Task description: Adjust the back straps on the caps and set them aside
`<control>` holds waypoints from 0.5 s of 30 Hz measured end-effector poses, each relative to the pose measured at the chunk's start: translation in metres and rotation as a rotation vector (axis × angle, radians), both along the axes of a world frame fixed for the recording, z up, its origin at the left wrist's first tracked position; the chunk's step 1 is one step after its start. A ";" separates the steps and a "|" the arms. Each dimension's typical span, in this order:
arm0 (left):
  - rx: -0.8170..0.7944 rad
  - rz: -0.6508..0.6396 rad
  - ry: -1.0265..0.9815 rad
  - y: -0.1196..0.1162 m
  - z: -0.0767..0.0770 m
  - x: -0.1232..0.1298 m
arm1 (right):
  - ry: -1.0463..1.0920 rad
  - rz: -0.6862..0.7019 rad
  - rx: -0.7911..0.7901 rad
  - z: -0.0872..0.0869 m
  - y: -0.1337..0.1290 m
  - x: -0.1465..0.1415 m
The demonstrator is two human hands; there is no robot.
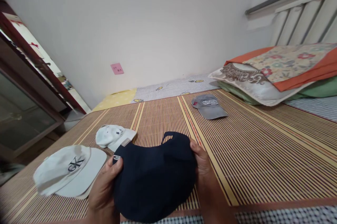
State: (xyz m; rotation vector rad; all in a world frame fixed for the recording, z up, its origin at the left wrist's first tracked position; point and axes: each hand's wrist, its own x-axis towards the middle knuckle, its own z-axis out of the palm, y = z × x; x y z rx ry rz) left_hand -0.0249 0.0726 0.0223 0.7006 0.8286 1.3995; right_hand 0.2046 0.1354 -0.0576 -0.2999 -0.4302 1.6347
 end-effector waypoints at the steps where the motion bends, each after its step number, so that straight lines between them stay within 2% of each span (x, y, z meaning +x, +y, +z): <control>1: 0.006 -0.009 -0.010 0.000 0.000 0.001 | 0.007 0.010 -0.011 0.001 0.000 -0.001; 10: 0.079 -0.195 -0.081 -0.001 -0.003 0.004 | -0.009 0.027 -0.023 0.006 -0.001 -0.008; 13: 0.088 -0.189 -0.052 0.002 -0.009 0.001 | -0.019 0.017 -0.031 0.003 -0.001 -0.008; 15: 0.087 -0.134 -0.015 0.006 -0.012 -0.001 | -0.043 0.016 -0.029 0.002 0.001 -0.008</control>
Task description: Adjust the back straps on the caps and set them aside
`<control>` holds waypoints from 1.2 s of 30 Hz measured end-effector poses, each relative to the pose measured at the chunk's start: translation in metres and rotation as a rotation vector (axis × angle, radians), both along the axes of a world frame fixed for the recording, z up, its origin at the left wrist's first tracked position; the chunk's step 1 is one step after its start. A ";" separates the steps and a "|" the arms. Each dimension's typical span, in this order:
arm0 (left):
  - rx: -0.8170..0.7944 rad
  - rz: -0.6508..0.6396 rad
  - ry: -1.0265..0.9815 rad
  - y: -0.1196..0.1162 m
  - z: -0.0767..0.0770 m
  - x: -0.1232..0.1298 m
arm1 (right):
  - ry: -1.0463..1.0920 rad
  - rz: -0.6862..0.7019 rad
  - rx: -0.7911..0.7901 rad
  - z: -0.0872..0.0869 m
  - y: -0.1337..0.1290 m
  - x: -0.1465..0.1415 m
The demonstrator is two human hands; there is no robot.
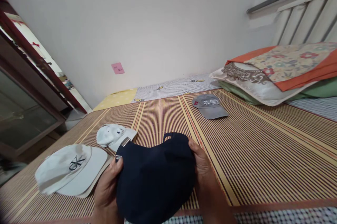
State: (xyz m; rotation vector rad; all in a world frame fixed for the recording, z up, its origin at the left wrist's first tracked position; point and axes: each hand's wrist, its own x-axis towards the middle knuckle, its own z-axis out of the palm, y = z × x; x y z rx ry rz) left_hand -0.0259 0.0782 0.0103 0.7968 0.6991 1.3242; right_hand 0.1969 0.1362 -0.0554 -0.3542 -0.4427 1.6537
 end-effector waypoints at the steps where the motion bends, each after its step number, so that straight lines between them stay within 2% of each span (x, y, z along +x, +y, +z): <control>1: -0.004 0.038 0.023 0.002 0.000 -0.001 | -0.015 -0.007 0.002 0.001 0.001 0.001; 4: -0.016 0.137 0.128 0.008 0.007 -0.006 | -0.081 -0.037 0.018 0.006 0.005 0.004; 6: 0.016 0.150 0.237 0.011 0.014 -0.012 | -0.151 -0.047 0.056 0.012 0.006 0.006; 10: 0.157 0.140 0.494 0.010 0.021 -0.028 | -0.292 -0.068 0.117 0.021 0.008 0.009; 12: 0.244 0.203 0.577 0.008 0.021 -0.029 | -0.353 -0.114 0.137 0.025 0.009 0.007; 14: 0.322 0.338 0.613 0.005 0.022 -0.023 | -0.454 -0.201 0.196 0.030 0.011 0.003; 16: 0.406 0.566 0.638 0.003 0.023 -0.010 | -0.610 -0.331 0.290 0.034 0.012 -0.002; 18: 0.534 0.781 0.691 0.003 0.024 0.003 | -0.789 -0.535 0.342 0.036 0.012 -0.006; 19: 0.601 0.838 0.737 0.005 0.024 0.007 | -0.861 -0.651 0.337 0.035 0.012 -0.008; 20: 0.652 0.842 0.794 0.007 0.024 0.010 | -0.915 -0.749 0.313 0.033 0.013 -0.008; 22: 0.661 0.703 0.913 0.014 0.020 0.009 | -0.969 -0.846 0.242 0.023 0.018 -0.006; 23: 0.622 0.578 0.964 0.018 0.016 0.006 | -0.978 -0.829 0.216 0.016 0.022 -0.005; 26: 0.453 0.096 1.070 0.030 0.002 -0.005 | -1.005 -0.676 0.187 -0.009 0.037 0.002; 28: 0.367 -0.105 1.130 0.035 -0.009 -0.009 | -1.027 -0.585 0.195 -0.022 0.046 0.004; 30: 0.328 -0.123 1.183 0.039 -0.017 -0.010 | -1.045 -0.522 0.203 -0.029 0.051 0.004; 33: 0.333 -0.036 1.171 0.044 -0.023 -0.010 | -1.070 -0.444 0.222 -0.029 0.052 0.002; 36: 0.349 0.208 1.098 0.050 -0.026 -0.015 | -1.073 -0.321 0.266 -0.021 0.046 0.000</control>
